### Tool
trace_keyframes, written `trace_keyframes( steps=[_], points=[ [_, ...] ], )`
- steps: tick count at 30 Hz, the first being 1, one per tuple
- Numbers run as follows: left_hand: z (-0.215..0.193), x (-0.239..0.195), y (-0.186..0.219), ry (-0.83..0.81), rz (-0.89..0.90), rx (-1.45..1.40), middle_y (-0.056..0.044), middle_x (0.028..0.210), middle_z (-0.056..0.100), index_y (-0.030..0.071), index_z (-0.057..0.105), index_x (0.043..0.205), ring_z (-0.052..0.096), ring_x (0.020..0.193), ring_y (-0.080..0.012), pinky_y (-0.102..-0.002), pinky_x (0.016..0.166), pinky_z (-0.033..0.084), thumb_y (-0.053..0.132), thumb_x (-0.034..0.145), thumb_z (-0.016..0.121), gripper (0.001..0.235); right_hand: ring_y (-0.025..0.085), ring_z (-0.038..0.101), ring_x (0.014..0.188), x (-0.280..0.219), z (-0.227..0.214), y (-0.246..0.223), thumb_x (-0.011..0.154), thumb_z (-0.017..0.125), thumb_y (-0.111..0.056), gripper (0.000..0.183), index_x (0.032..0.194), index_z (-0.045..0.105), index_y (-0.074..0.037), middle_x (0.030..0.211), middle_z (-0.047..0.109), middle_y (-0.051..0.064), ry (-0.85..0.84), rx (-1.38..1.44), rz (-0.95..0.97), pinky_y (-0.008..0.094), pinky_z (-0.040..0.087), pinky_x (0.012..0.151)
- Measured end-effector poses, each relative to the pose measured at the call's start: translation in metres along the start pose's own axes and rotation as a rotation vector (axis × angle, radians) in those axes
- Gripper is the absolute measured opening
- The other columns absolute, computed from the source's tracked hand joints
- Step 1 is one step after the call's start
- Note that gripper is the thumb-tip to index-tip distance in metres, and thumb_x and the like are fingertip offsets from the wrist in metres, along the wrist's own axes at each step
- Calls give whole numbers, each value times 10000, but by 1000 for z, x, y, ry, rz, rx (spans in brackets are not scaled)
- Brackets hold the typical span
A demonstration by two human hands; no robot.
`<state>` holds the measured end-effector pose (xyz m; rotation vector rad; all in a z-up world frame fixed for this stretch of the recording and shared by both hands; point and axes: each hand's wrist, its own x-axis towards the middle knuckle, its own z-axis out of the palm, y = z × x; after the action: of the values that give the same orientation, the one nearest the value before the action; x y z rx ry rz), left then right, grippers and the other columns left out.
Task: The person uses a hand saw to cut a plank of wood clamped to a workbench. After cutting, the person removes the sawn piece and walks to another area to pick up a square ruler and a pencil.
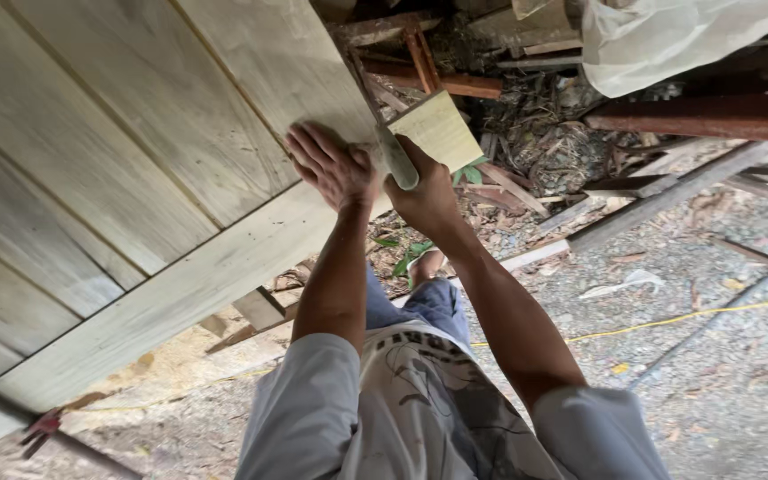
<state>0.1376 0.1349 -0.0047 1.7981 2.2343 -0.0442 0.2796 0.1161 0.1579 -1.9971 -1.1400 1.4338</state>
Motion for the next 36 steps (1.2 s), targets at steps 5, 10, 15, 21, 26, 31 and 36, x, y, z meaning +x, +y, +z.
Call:
trace_keyframes(
  steps=[5, 10, 15, 21, 26, 31, 36],
  points=[
    [-5, 20, 18, -31, -34, -27, -226, 1729, -70, 12, -28, 1650, -50, 1621, -368, -566, 1310, 53, 458, 995, 345, 876, 264, 783, 882, -186, -76, -33, 765, 682, -83, 760, 1506, 516, -107, 1056, 796, 183, 0, -104, 300, 369, 598, 786],
    [-4, -4, -2, -11, -28, 46, -235, 1732, -32, -19, -26, 1647, -9, 1623, -375, -565, 1321, 76, 422, 1019, 345, 853, 225, 763, 973, -291, -94, 18, 788, 611, -33, 682, 1467, 562, -75, 1411, 678, 131, -16, -137, 347, 312, 556, 847],
    [-1, 17, 9, 74, -6, -72, -244, 1705, -43, -23, -30, 1626, -27, 1591, -404, -594, 1280, 69, 431, 994, 381, 880, 285, 767, 959, -31, -7, 45, 815, 604, -81, 762, 1558, 437, -95, 1215, 722, 216, -23, -64, 78, 354, 624, 820],
    [-8, 1, -3, -40, 24, -35, -247, 1704, -43, -33, -26, 1617, -47, 1583, -426, -614, 1268, 76, 405, 971, 418, 898, 333, 768, 896, -128, -29, -30, 851, 716, -206, 718, 1512, 460, -91, 1019, 758, 253, -25, -107, 351, 413, 586, 776],
    [-2, 3, 3, -69, -46, 7, -248, 1723, -46, -24, -27, 1635, -37, 1608, -411, -610, 1286, 86, 398, 993, 381, 870, 184, 770, 910, -289, -98, 9, 752, 627, -17, 760, 1501, 507, -65, 1230, 773, 122, -17, -37, 411, 289, 553, 846],
    [1, 17, 6, 123, 32, -14, -256, 1722, -49, -35, -27, 1642, -15, 1610, -415, -599, 1300, 111, 419, 1043, 333, 833, 324, 667, 1236, -86, -24, 50, 813, 621, -12, 732, 1525, 453, -6, 1409, 612, 280, 45, -46, -146, 376, 562, 987],
    [-8, -4, -7, 122, 34, -57, -263, 1702, -46, -42, -23, 1625, -2, 1595, -415, -608, 1278, 128, 469, 1009, 367, 890, 298, 740, 1069, -27, 5, 18, 861, 722, -98, 714, 1530, 481, -26, 1262, 697, 279, 53, -31, -16, 355, 635, 831]
  ],
)
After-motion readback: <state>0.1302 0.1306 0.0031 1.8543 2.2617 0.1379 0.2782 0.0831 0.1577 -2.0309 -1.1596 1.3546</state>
